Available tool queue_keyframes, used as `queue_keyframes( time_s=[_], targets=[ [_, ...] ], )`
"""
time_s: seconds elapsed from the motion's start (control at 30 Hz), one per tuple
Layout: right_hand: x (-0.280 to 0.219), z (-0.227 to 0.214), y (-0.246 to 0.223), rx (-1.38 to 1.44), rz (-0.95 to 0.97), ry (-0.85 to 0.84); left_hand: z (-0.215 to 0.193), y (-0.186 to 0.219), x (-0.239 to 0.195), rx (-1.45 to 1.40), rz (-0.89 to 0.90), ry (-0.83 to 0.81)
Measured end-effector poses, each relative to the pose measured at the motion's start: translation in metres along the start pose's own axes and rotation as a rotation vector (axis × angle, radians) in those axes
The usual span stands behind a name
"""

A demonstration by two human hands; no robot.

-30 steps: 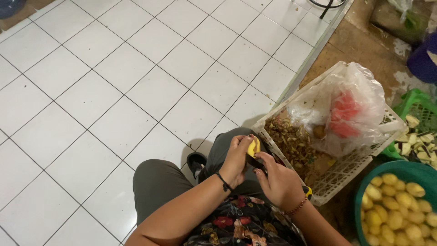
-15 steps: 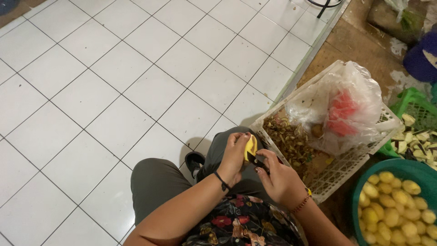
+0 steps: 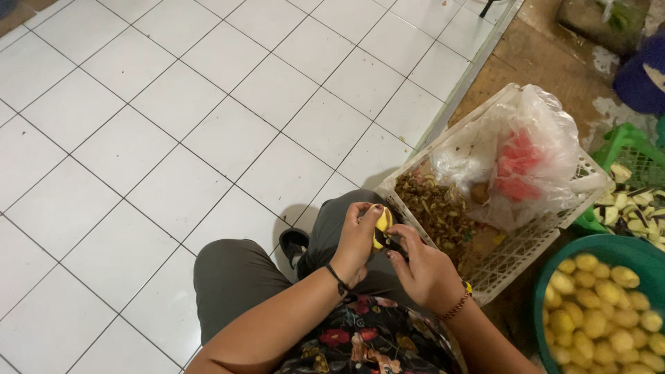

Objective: The person sits on the floor and peels potatoes using a small knife, placing the peeled potatoes into a green bowl and the peels into a white crate. The person handles multiple potatoes one at a time, rotating them while peeling.

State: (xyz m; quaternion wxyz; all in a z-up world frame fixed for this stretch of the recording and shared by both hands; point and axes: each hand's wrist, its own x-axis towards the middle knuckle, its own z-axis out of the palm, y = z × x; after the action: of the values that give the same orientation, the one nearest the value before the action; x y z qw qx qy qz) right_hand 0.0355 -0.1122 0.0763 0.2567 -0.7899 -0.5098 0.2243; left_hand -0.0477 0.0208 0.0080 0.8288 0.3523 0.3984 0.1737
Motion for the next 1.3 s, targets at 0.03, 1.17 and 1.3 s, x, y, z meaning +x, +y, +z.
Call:
queue_keyframes(
  time_s=[0.03,1.17,1.3],
  targets=[
    [0.0,0.0,0.0,0.019,-0.036,0.025,0.0,0.0,0.0,-0.009,0.005,-0.003],
    [0.002,0.003,-0.006,0.154,-0.05,0.084,0.007,-0.001,-0.009,0.002,0.071,0.02],
    [0.003,0.003,-0.004,0.136,0.002,0.056,0.006,-0.003,-0.006,0.03,0.124,0.022]
  ],
)
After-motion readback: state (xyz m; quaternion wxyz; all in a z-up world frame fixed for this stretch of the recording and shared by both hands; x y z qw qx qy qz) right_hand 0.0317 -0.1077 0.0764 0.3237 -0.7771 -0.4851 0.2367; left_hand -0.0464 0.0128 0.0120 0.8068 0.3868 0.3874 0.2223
